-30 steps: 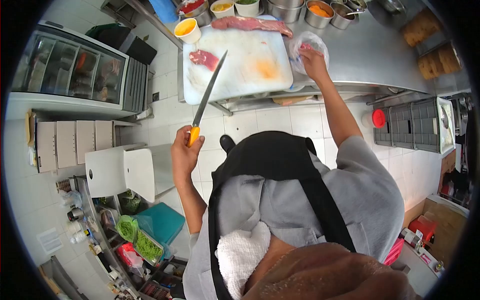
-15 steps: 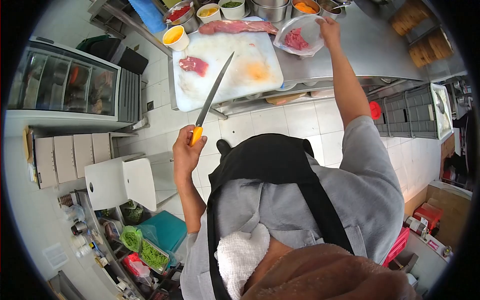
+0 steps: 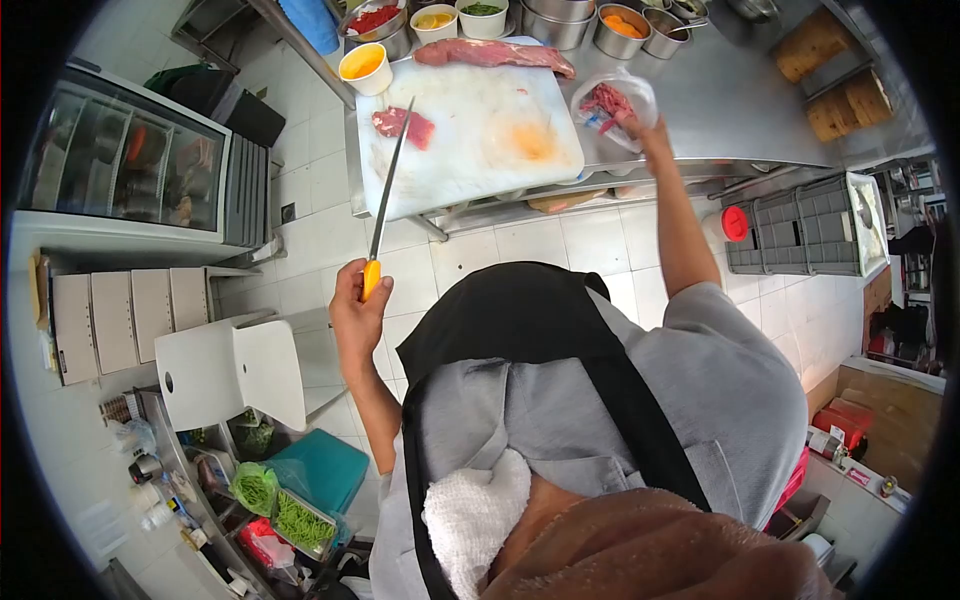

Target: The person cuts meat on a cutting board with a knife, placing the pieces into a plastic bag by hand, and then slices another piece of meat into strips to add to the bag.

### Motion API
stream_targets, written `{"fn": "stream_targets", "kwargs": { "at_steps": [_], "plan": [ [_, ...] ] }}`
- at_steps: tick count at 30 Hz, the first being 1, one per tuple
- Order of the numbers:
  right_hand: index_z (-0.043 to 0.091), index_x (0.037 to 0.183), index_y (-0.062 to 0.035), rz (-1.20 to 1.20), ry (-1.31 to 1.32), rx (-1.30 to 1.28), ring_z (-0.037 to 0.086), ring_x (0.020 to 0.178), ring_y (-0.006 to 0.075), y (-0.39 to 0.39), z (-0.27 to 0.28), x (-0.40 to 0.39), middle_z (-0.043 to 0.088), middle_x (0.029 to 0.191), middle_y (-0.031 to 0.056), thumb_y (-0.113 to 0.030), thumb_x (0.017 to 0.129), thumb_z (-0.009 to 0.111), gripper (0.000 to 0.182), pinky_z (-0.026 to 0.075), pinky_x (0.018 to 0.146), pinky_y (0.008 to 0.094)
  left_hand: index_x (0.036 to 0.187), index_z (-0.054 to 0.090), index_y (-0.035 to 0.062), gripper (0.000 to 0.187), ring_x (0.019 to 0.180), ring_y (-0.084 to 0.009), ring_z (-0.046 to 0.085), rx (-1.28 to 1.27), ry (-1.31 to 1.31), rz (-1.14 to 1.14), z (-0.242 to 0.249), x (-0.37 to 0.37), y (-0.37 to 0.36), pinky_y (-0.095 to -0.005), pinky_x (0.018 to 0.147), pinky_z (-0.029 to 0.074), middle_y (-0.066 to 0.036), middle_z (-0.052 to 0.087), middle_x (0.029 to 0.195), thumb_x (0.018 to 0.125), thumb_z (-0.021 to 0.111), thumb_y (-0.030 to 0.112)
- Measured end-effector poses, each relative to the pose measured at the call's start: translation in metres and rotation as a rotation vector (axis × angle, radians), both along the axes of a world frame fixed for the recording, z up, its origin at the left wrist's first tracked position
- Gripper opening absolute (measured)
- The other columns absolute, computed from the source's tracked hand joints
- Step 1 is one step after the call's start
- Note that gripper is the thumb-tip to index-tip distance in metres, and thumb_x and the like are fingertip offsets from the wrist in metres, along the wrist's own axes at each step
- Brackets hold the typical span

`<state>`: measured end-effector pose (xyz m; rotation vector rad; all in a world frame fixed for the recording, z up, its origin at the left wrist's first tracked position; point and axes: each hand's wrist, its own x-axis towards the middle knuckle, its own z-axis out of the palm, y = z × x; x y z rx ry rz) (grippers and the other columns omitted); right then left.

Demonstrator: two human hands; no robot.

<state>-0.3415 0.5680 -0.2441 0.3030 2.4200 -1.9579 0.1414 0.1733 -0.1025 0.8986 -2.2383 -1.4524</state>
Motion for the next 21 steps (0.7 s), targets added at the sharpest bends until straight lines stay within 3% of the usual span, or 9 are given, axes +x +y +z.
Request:
{"fn": "stream_targets", "kwargs": {
  "at_steps": [3,5,6,8,11,13,16,19,21],
  "plan": [
    [0.037,0.145,0.0036,0.183,-0.065,0.266,0.057,0.12,0.0381,-0.023,-0.014,0.008,0.052,0.138,0.024,-0.045,0.074,0.083,0.097,0.051,0.089,0.0532,0.121,0.058,0.0006,0.04,0.081,-0.0114,0.059,0.027,-0.001,-0.001,-0.002,0.003,-0.008,-0.0261,0.072,0.051,-0.007,0.064,0.093,0.086,0.076,0.007],
    [0.046,0.135,0.0039,0.135,-0.271,-0.139,0.062,0.11,0.0397,-0.028,0.013,-0.017,0.055,0.133,0.023,-0.033,0.087,0.073,0.066,0.055,0.086,0.0552,0.121,0.058,0.0005,0.04,0.081,-0.0113,0.059,0.0,-0.037,-0.04,-0.002,0.0,-0.018,-0.0259,0.072,0.05,-0.007,0.064,0.093,0.086,0.076,0.007],
    [0.046,0.135,0.0039,0.119,-0.267,-0.14,0.062,0.11,0.0397,-0.024,0.031,-0.021,0.055,0.133,0.023,-0.033,0.087,0.073,0.066,0.055,0.086,0.0552,0.121,0.058,0.0004,0.04,0.081,-0.0113,0.059,-0.023,-0.066,-0.056,-0.002,-0.004,-0.021,-0.0257,0.072,0.05,-0.007,0.064,0.093,0.086,0.076,0.007],
    [0.058,0.116,0.0014,0.181,-0.366,-0.511,0.068,0.087,0.0253,-0.019,0.063,-0.028,0.065,0.103,0.0155,-0.018,0.096,0.063,0.029,0.062,0.072,0.0397,0.121,0.058,0.0006,0.04,0.082,-0.0114,0.059,-0.028,-0.046,-0.079,0.001,-0.013,-0.022,-0.0255,0.073,0.05,-0.007,0.064,0.093,0.086,0.076,0.007],
    [0.05,0.123,0.0032,-0.079,-0.518,-0.614,0.065,0.096,0.0331,0.017,0.048,-0.057,0.059,0.116,0.0179,-0.013,0.098,0.057,0.031,0.06,0.083,0.0529,0.121,0.058,0.0008,0.04,0.082,-0.0113,0.059,-0.021,0.006,-0.103,-0.003,-0.024,-0.022,-0.0251,0.073,0.05,-0.006,0.063,0.093,0.086,0.076,0.007],
    [0.051,0.119,0.001,-0.167,-0.484,-0.529,0.065,0.096,0.0319,0.022,0.065,-0.041,0.059,0.111,0.0159,-0.015,0.098,0.057,0.027,0.061,0.081,0.051,0.121,0.058,0.0008,0.04,0.082,-0.0112,0.059,-0.003,0.044,-0.097,-0.008,-0.032,-0.017,-0.0249,0.073,0.05,-0.006,0.063,0.093,0.086,0.076,0.007],
    [0.054,0.115,-0.0003,-0.158,-0.416,-0.852,0.065,0.085,0.0275,0.027,0.056,-0.008,0.06,0.099,0.0117,-0.023,0.095,0.066,0.033,0.061,0.082,0.0465,0.121,0.057,0.0002,0.039,0.081,-0.0111,0.058,0.027,0.066,-0.115,-0.014,-0.034,-0.007,-0.0251,0.073,0.05,-0.006,0.063,0.093,0.087,0.075,0.008],
    [0.045,0.135,-0.0152,-0.196,-0.489,-0.488,0.048,0.122,0.0361,-0.034,0.065,0.063,0.049,0.124,0.0128,-0.028,0.094,0.066,0.048,0.051,0.095,0.055,0.121,0.057,-0.0007,0.039,0.081,-0.0111,0.058,0.048,0.027,-0.092,-0.024,-0.046,0.002,-0.0251,0.074,0.05,-0.006,0.063,0.093,0.087,0.075,0.008],
    [0.051,0.135,-0.0123,0.001,-0.476,-0.716,0.053,0.113,0.0348,-0.034,0.015,0.032,0.048,0.135,0.0129,-0.029,0.097,0.058,0.042,0.048,0.095,0.0548,0.121,0.057,-0.0011,0.04,0.082,-0.0113,0.059,0.066,0.042,-0.117,-0.029,-0.051,0.005,-0.0252,0.074,0.05,-0.006,0.063,0.093,0.087,0.075,0.008]
  ]
}}
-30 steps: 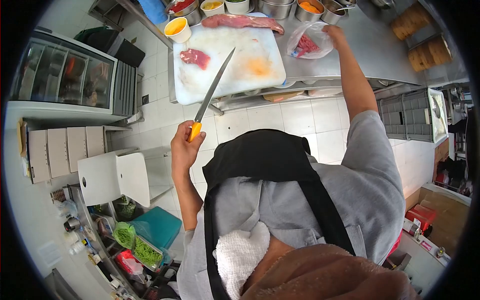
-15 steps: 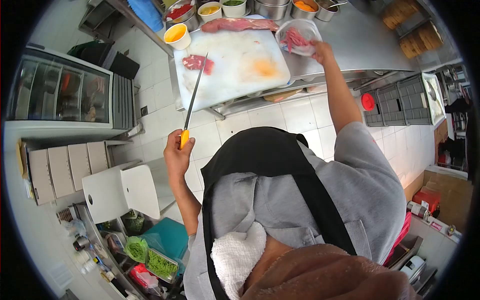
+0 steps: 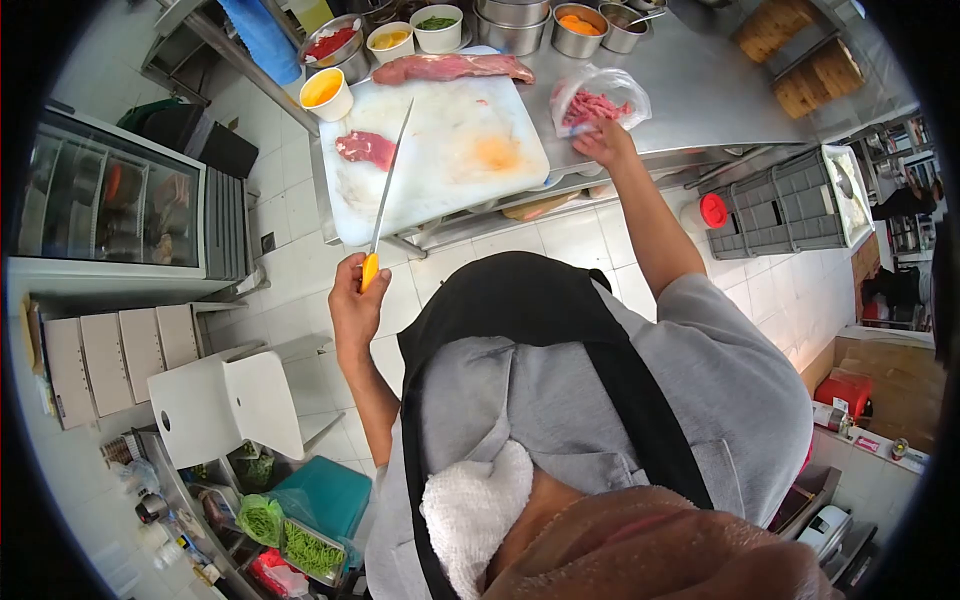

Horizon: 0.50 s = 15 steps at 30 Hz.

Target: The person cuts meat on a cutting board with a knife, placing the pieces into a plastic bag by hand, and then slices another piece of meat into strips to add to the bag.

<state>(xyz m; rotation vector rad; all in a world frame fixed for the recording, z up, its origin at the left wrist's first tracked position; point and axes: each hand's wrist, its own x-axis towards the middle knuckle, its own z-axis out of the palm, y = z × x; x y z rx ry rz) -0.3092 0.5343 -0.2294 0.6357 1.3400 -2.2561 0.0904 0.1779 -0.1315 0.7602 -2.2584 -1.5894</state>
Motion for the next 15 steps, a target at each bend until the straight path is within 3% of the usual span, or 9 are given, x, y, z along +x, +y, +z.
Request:
{"fn": "stream_targets", "kwargs": {
  "at_steps": [4,6,7,9,11,14,15],
  "plan": [
    [0.049,0.136,-0.0069,-0.028,0.167,-0.123,0.054,0.112,0.0339,-0.023,0.099,0.015,0.054,0.13,0.0142,-0.021,0.1,0.052,0.039,0.046,0.097,0.0538,0.122,0.057,-0.0013,0.041,0.082,-0.0111,0.059,0.006,0.028,-0.037,0.004,-0.012,0.006,-0.025,0.074,0.05,-0.007,0.064,0.092,0.087,0.075,0.008],
    [0.053,0.123,-0.0011,-0.112,0.351,-0.118,0.057,0.107,0.0333,-0.022,0.127,0.025,0.059,0.119,0.0161,-0.011,0.1,0.046,0.027,0.049,0.096,0.0527,0.122,0.057,-0.0015,0.041,0.082,-0.0112,0.059,-0.021,0.03,-0.042,0.006,-0.018,0.008,-0.0253,0.075,0.05,-0.007,0.064,0.092,0.087,0.075,0.008],
    [0.056,0.118,0.0029,-0.167,0.342,-0.15,0.06,0.101,0.0338,-0.009,0.091,0.004,0.061,0.115,0.0182,-0.012,0.097,0.05,0.026,0.053,0.09,0.0523,0.122,0.057,-0.0015,0.041,0.082,-0.0112,0.059,-0.021,0.031,-0.04,0.007,-0.018,0.009,-0.0253,0.075,0.05,-0.007,0.064,0.092,0.087,0.075,0.008],
    [0.054,0.121,0.0039,-0.12,0.269,-0.11,0.061,0.1,0.0341,0.001,0.055,0.024,0.06,0.115,0.0194,-0.013,0.097,0.052,0.029,0.055,0.087,0.0519,0.122,0.057,-0.0017,0.04,0.082,-0.0114,0.06,-0.042,0.04,-0.027,0.005,-0.019,0.012,-0.0254,0.075,0.05,-0.008,0.065,0.094,0.087,0.075,0.008],
    [0.053,0.124,0.0049,-0.064,0.186,-0.064,0.062,0.1,0.0345,0.007,0.048,0.038,0.06,0.114,0.0206,-0.013,0.096,0.054,0.034,0.057,0.085,0.0514,0.122,0.058,-0.0017,0.04,0.083,-0.0118,0.06,-0.034,0.022,-0.015,0.004,-0.018,0.014,-0.0256,0.075,0.051,-0.008,0.065,0.094,0.087,0.075,0.008],
    [0.053,0.125,0.0077,-0.075,0.201,0.02,0.062,0.101,0.0384,0.012,0.066,0.049,0.061,0.114,0.0233,-0.025,0.091,0.064,0.048,0.057,0.082,0.0517,0.121,0.058,-0.0018,0.04,0.083,-0.0124,0.06,-0.032,-0.038,-0.018,0.003,-0.012,0.016,-0.026,0.075,0.051,-0.009,0.066,0.095,0.087,0.075,0.007],
    [0.052,0.126,0.0072,-0.026,0.251,0.363,0.062,0.102,0.0342,0.014,0.089,0.043,0.061,0.116,0.0214,-0.029,0.09,0.067,0.053,0.056,0.084,0.0494,0.121,0.058,-0.0019,0.04,0.083,-0.0126,0.061,-0.031,-0.058,-0.021,0.004,-0.013,0.015,-0.0262,0.075,0.051,-0.009,0.066,0.095,0.087,0.075,0.007]
  ]
}}
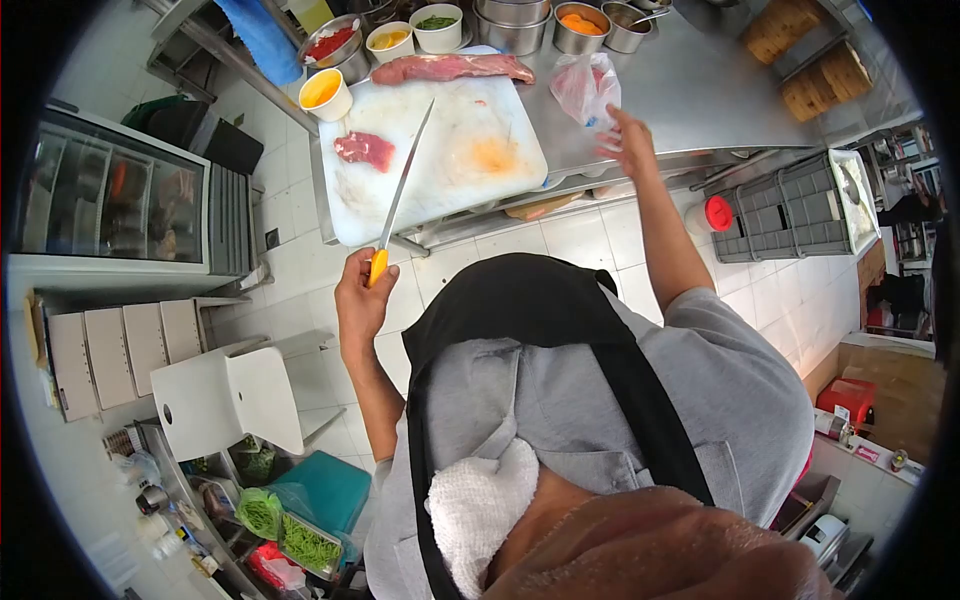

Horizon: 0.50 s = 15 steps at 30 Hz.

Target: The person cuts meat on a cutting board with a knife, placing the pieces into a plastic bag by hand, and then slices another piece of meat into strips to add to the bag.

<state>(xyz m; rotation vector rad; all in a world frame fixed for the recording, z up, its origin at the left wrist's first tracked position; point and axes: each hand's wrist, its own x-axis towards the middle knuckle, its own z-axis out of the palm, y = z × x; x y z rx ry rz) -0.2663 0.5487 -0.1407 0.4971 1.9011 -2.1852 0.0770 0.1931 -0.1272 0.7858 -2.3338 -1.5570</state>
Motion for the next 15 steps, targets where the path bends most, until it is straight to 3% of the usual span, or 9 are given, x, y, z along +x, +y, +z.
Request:
{"fn": "stream_targets", "kwargs": {
  "at_steps": [3,6,7,9,10,11,13,14,15],
  "plan": [
    [0.046,0.134,0.0082,-0.053,0.221,0.649,0.062,0.106,0.0285,0.021,-0.013,-0.083,0.06,0.124,0.02,-0.043,0.08,0.078,0.081,0.054,0.084,0.045,0.125,0.055,-0.0021,0.044,0.083,-0.0106,0.058,-0.011,-0.015,-0.036,0.014,-0.003,0.005,-0.0237,0.074,0.049,-0.006,0.062,0.096,0.087,0.075,0.006],
    [0.055,0.126,0.0078,0.018,0.422,0.814,0.065,0.106,0.0268,0.013,-0.025,-0.165,0.065,0.118,0.0195,-0.04,0.079,0.079,0.072,0.055,0.084,0.0417,0.125,0.055,-0.0018,0.044,0.084,-0.011,0.058,-0.017,-0.012,-0.059,0.015,-0.003,0.006,-0.0242,0.074,0.049,-0.006,0.062,0.097,0.087,0.076,0.006],
    [0.055,0.126,0.0078,0.02,0.43,0.801,0.065,0.106,0.0268,0.007,-0.019,-0.171,0.065,0.118,0.0195,-0.04,0.079,0.079,0.072,0.055,0.084,0.0417,0.125,0.055,-0.0018,0.044,0.084,-0.011,0.058,-0.029,-0.006,-0.051,0.016,-0.006,0.006,-0.0242,0.074,0.049,-0.006,0.062,0.097,0.087,0.076,0.006],
    [0.066,0.112,0.0061,0.492,0.05,0.452,0.069,0.099,0.0266,-0.004,-0.017,-0.176,0.07,0.108,0.0177,-0.032,0.081,0.077,0.05,0.057,0.08,0.0376,0.125,0.055,-0.0011,0.044,0.085,-0.0107,0.058,0.03,-0.033,-0.06,0.02,-0.008,0.015,-0.024,0.076,0.049,-0.006,0.062,0.096,0.087,0.076,0.007],
    [0.07,0.099,0.003,0.518,0.025,0.441,0.069,0.074,0.0221,-0.015,-0.026,-0.181,0.07,0.086,0.0099,-0.023,0.084,0.074,0.03,0.056,0.063,0.033,0.124,0.057,-0.0013,0.043,0.086,-0.0149,0.062,0.002,-0.078,-0.051,0.023,-0.014,0.019,-0.0285,0.077,0.051,-0.009,0.064,0.095,0.087,0.076,0.011],
    [0.07,0.099,0.003,0.528,0.02,0.435,0.069,0.074,0.0221,-0.018,-0.031,-0.183,0.07,0.086,0.0099,-0.023,0.084,0.074,0.03,0.056,0.063,0.033,0.124,0.057,-0.0013,0.043,0.086,-0.0149,0.062,-0.001,-0.087,-0.042,0.022,-0.024,0.022,-0.0285,0.077,0.051,-0.009,0.064,0.095,0.087,0.076,0.011],
    [0.069,0.098,-0.0016,0.439,0.221,0.33,0.057,0.055,0.0152,-0.025,-0.007,-0.166,0.063,0.075,0.0027,-0.016,0.086,0.071,0.019,0.046,0.047,0.0294,0.125,0.059,0.0003,0.046,0.091,-0.0295,0.068,-0.583,0.118,-0.205,0.016,-0.052,0.023,-0.0378,0.079,0.054,-0.018,0.068,0.103,0.087,0.073,0.021],
    [0.068,0.093,-0.0062,0.386,0.056,0.117,0.043,0.048,0.0099,-0.028,0.006,-0.156,0.055,0.068,-0.0022,-0.014,0.087,0.07,0.01,0.036,0.042,0.0266,0.127,0.059,0.0023,0.048,0.095,-0.0332,0.067,-0.626,0.037,-0.237,0.02,-0.068,0.019,-0.0395,0.081,0.053,-0.02,0.066,0.108,0.087,0.073,0.025],
    [0.068,0.093,-0.0062,0.392,0.044,0.123,0.043,0.048,0.0099,-0.027,0.018,-0.146,0.055,0.068,-0.0022,-0.014,0.087,0.07,0.01,0.036,0.042,0.0266,0.128,0.059,0.0043,0.051,0.098,-0.0369,0.066,-0.669,-0.041,-0.276,0.025,-0.088,0.014,-0.0411,0.083,0.053,-0.022,0.065,0.114,0.086,0.073,0.029]
  ]
}}
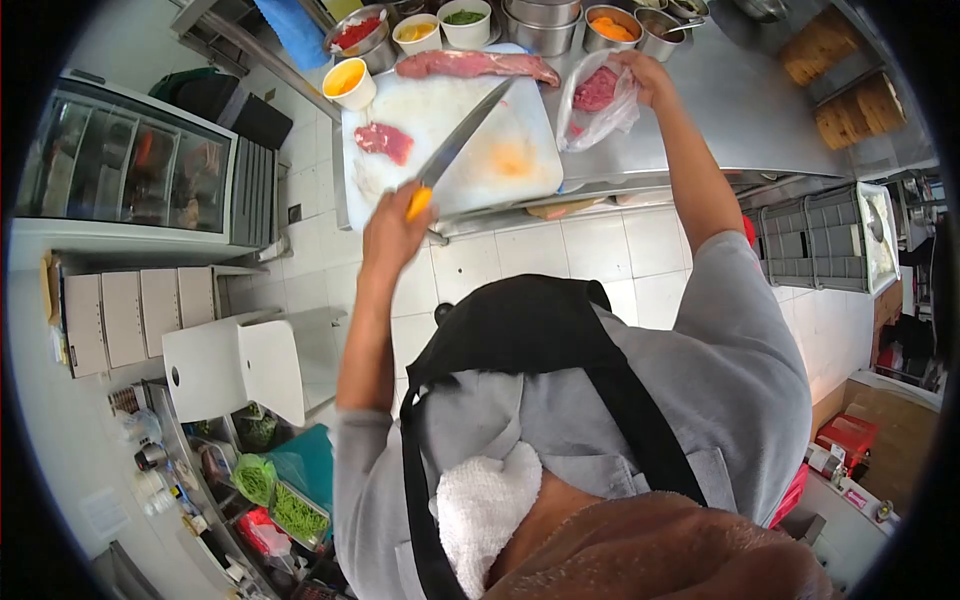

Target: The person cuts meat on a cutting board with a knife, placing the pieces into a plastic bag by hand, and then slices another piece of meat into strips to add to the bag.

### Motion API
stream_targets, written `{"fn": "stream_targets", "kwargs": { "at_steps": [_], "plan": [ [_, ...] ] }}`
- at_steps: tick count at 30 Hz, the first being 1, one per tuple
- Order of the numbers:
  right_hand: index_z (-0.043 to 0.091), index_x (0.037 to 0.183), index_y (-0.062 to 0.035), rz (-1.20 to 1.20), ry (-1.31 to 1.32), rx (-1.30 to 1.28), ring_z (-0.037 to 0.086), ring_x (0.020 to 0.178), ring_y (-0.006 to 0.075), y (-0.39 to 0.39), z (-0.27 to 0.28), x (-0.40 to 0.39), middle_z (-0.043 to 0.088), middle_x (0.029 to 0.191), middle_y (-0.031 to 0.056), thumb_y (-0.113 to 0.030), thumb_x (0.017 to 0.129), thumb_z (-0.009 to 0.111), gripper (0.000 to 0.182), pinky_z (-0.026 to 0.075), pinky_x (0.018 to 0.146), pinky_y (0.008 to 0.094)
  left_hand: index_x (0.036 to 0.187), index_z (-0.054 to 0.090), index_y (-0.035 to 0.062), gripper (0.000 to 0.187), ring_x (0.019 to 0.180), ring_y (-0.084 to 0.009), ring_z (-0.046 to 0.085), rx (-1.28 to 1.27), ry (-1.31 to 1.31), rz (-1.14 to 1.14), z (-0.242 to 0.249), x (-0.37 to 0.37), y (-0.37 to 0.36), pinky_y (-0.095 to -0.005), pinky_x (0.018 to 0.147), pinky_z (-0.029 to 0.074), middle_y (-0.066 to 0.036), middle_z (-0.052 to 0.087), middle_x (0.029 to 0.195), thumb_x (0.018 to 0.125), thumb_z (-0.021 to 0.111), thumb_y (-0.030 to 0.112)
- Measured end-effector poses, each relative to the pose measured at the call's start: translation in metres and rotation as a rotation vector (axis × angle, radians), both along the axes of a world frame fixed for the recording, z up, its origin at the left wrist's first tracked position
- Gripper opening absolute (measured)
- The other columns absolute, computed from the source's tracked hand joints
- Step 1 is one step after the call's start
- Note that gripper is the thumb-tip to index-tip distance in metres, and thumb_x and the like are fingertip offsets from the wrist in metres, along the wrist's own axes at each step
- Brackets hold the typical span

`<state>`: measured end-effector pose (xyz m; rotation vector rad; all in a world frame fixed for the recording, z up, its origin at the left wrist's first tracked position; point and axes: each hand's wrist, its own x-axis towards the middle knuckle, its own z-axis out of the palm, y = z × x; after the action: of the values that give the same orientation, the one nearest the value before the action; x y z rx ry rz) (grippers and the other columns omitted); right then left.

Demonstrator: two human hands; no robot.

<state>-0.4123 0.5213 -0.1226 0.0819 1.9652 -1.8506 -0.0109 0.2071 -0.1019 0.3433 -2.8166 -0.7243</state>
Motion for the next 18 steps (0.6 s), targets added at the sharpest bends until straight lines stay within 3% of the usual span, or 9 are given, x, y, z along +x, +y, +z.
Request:
{"fn": "stream_targets", "kwargs": {
  "at_steps": [3,5,6,8,10,12,14,16,18],
  "plan": [
    [0.063,0.091,-0.01,-0.014,0.02,-0.114,0.041,0.048,0.0069,0.005,0.021,0.009,0.051,0.067,-0.0055,-0.014,0.09,0.069,0.007,0.035,0.041,0.0229,0.135,0.057,0.0099,0.058,0.111,-0.0371,0.062,0.009,-0.201,-0.02,-0.006,-0.053,-0.014,-0.0433,0.093,0.05,-0.023,0.06,0.128,0.085,0.073,0.035],
    [0.063,0.091,-0.0106,-0.036,0.027,-0.124,0.04,0.047,0.0063,0.006,0.023,0.012,0.049,0.067,-0.0056,-0.014,0.09,0.069,0.007,0.035,0.04,0.022,0.143,0.051,0.0129,0.067,0.126,-0.0399,0.052,-0.407,-0.127,-0.098,-0.028,-0.091,-0.006,-0.0481,0.104,0.042,-0.024,0.052,0.139,0.085,0.072,0.04],
    [0.062,0.092,-0.0111,-0.036,0.016,-0.125,0.04,0.047,0.0058,0.005,0.022,0.016,0.048,0.066,-0.0057,-0.013,0.091,0.069,0.007,0.034,0.04,0.0211,0.149,0.044,0.0131,0.079,0.134,-0.042,0.043,-0.156,-0.054,-0.177,-0.005,-0.114,0.021,-0.0518,0.11,0.035,-0.025,0.045,0.146,0.083,0.072,0.047],
    [0.062,0.091,-0.0112,-0.026,-0.013,-0.156,0.04,0.047,0.0053,0.005,0.029,0.034,0.049,0.067,-0.0057,-0.013,0.091,0.068,0.006,0.035,0.04,0.0203,0.151,0.038,0.0071,0.096,0.133,-0.0406,0.046,0.171,0.097,-0.203,0.002,-0.171,0.081,-0.0461,0.109,0.039,-0.025,0.046,0.145,0.076,0.076,0.055],
    [0.062,0.091,-0.0114,-0.006,-0.033,-0.175,0.041,0.046,0.0047,0.011,0.034,0.036,0.05,0.067,-0.0057,-0.012,0.091,0.068,0.006,0.035,0.04,0.0195,0.143,0.048,0.0033,0.085,0.121,-0.0406,0.057,0.337,-0.012,-0.169,-0.012,-0.229,0.127,-0.0442,0.103,0.045,-0.025,0.058,0.132,0.077,0.075,0.051],
    [0.063,0.088,-0.0092,-0.02,-0.012,-0.401,0.044,0.054,0.0071,0.02,0.034,0.026,0.053,0.073,-0.0035,-0.012,0.088,0.07,0.008,0.035,0.045,0.0226,0.125,0.063,0.0018,0.061,0.105,-0.0399,0.066,0.35,-0.155,-0.207,-0.022,-0.283,0.137,-0.0442,0.096,0.05,-0.026,0.068,0.113,0.082,0.071,0.044],
    [0.063,0.089,-0.0093,0.017,0.044,-0.459,0.044,0.053,0.007,0.037,0.076,0.03,0.054,0.074,-0.0038,-0.013,0.089,0.069,0.007,0.035,0.045,0.0219,0.11,0.069,0.0013,0.041,0.105,-0.0355,0.066,0.435,0.135,-0.075,0.011,-0.309,0.147,-0.0455,0.093,0.05,-0.026,0.068,0.107,0.085,0.069,0.033],
    [0.062,0.09,-0.0095,0.031,0.077,-0.524,0.044,0.053,0.007,0.057,0.088,0.034,0.055,0.075,-0.0041,-0.014,0.09,0.068,0.007,0.035,0.045,0.0212,0.113,0.068,0.0041,0.038,0.089,-0.0325,0.07,0.586,0.196,-0.182,0.064,-0.308,0.145,-0.0434,0.084,0.053,-0.023,0.071,0.093,0.086,0.068,0.029],
    [0.06,0.1,-0.0099,0.1,0.188,-0.57,0.033,0.04,0.0033,0.073,0.085,0.018,0.047,0.058,-0.0121,-0.028,0.098,0.058,0.019,0.04,0.039,0.023,0.11,0.068,0.0036,0.03,0.09,-0.0344,0.069,0.529,0.289,-0.235,0.085,-0.305,0.136,-0.0426,0.081,0.052,-0.022,0.071,0.094,0.086,0.065,0.021]
  ]
}}
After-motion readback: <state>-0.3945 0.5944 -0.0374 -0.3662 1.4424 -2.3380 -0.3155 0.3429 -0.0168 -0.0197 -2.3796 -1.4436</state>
